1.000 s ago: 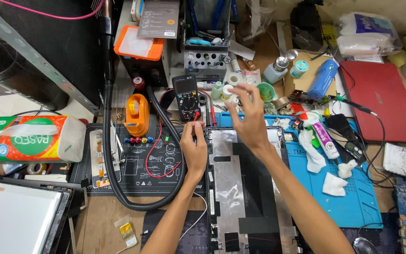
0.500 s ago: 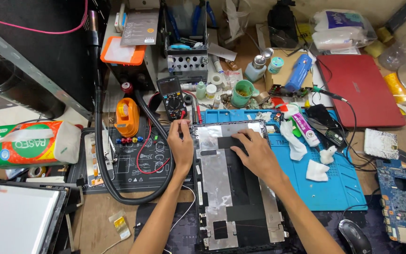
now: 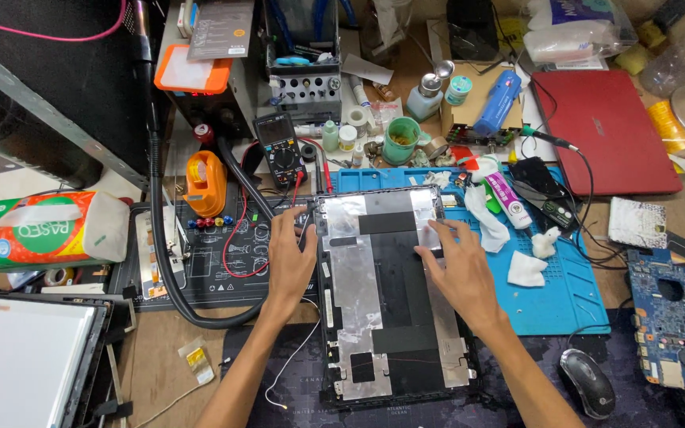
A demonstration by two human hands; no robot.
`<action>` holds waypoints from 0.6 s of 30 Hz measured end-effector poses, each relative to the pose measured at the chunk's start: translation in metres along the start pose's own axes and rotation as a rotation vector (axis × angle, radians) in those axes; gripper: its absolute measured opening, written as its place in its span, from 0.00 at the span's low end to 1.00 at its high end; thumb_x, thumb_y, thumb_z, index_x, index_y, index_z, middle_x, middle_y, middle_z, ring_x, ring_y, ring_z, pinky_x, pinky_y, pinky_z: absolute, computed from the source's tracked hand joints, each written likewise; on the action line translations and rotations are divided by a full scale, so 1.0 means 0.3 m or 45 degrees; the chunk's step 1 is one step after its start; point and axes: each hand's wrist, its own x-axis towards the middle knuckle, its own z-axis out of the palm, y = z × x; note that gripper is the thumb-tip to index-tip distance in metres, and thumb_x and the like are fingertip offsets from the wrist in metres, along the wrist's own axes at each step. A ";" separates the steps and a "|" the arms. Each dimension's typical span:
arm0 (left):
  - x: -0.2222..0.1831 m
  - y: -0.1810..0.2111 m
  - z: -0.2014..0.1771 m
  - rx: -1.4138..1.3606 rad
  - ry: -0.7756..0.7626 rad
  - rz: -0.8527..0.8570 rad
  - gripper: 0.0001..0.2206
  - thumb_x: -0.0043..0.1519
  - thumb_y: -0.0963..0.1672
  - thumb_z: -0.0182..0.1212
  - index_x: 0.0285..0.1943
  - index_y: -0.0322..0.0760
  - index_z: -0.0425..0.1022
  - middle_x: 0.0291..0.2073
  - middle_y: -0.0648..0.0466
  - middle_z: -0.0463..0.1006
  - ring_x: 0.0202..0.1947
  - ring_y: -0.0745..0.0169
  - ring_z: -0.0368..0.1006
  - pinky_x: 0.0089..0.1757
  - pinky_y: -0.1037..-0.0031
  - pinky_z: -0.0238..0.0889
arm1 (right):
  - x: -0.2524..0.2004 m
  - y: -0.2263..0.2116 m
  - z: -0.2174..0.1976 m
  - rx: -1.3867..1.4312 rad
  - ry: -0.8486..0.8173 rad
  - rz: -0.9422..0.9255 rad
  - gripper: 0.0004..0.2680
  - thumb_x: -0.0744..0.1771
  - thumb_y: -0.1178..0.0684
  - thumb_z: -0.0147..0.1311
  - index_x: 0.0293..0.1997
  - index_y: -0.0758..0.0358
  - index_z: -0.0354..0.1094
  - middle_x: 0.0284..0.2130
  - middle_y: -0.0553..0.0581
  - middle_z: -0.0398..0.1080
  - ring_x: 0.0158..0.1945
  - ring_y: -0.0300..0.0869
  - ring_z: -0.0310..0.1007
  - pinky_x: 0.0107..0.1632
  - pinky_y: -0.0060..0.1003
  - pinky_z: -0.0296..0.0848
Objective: Disassembling and repairing a laptop screen assembly on a workbench
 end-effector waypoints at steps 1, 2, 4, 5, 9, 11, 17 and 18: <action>-0.005 -0.002 0.000 -0.002 -0.003 0.001 0.15 0.63 0.39 0.57 0.60 0.33 0.68 0.47 0.37 0.71 0.44 0.34 0.75 0.45 0.58 0.71 | -0.012 0.013 0.005 -0.002 0.001 0.003 0.17 0.69 0.45 0.54 0.63 0.62 0.66 0.52 0.66 0.67 0.57 0.59 0.73 0.54 0.56 0.76; -0.011 -0.003 0.001 -0.021 -0.078 -0.052 0.15 0.65 0.39 0.55 0.61 0.34 0.68 0.47 0.37 0.72 0.43 0.37 0.76 0.44 0.57 0.71 | -0.025 0.027 0.009 0.073 -0.010 0.080 0.18 0.69 0.46 0.54 0.64 0.62 0.66 0.51 0.69 0.67 0.56 0.63 0.73 0.53 0.58 0.76; -0.027 -0.002 0.008 -0.041 -0.164 -0.106 0.15 0.66 0.40 0.53 0.62 0.34 0.67 0.47 0.37 0.73 0.42 0.39 0.76 0.42 0.56 0.72 | -0.048 0.034 -0.001 0.148 -0.022 0.168 0.18 0.69 0.47 0.54 0.65 0.62 0.65 0.50 0.71 0.67 0.55 0.66 0.73 0.52 0.60 0.76; -0.031 -0.002 0.019 -0.025 -0.180 -0.118 0.16 0.66 0.40 0.54 0.63 0.35 0.67 0.47 0.37 0.74 0.42 0.40 0.77 0.42 0.57 0.72 | -0.054 0.029 -0.015 0.238 -0.038 0.205 0.18 0.69 0.48 0.55 0.65 0.63 0.65 0.50 0.72 0.67 0.53 0.66 0.74 0.51 0.57 0.77; -0.052 0.028 0.030 0.016 -0.198 -0.121 0.17 0.65 0.41 0.55 0.63 0.36 0.68 0.49 0.33 0.74 0.43 0.34 0.77 0.43 0.55 0.72 | -0.064 0.042 -0.030 0.384 -0.070 0.254 0.18 0.69 0.46 0.55 0.64 0.64 0.66 0.47 0.70 0.68 0.49 0.61 0.77 0.47 0.50 0.79; -0.064 0.057 0.027 0.025 -0.235 -0.128 0.16 0.65 0.42 0.54 0.63 0.37 0.69 0.49 0.34 0.75 0.43 0.35 0.78 0.43 0.55 0.72 | -0.077 0.053 -0.031 0.337 -0.069 0.259 0.17 0.69 0.46 0.55 0.64 0.64 0.66 0.46 0.69 0.68 0.47 0.59 0.78 0.45 0.49 0.80; -0.076 0.090 0.026 0.163 -0.315 -0.092 0.16 0.66 0.42 0.53 0.63 0.38 0.70 0.46 0.36 0.78 0.42 0.36 0.79 0.41 0.53 0.72 | -0.127 0.024 -0.087 0.225 -0.097 0.242 0.15 0.70 0.47 0.52 0.60 0.66 0.69 0.40 0.68 0.71 0.42 0.54 0.81 0.37 0.44 0.81; -0.078 0.079 0.034 0.213 -0.329 -0.074 0.16 0.66 0.43 0.52 0.63 0.38 0.70 0.46 0.36 0.78 0.42 0.36 0.79 0.41 0.52 0.73 | -0.136 0.015 -0.098 0.210 -0.103 0.229 0.14 0.71 0.47 0.51 0.59 0.68 0.68 0.39 0.70 0.71 0.42 0.56 0.81 0.36 0.45 0.81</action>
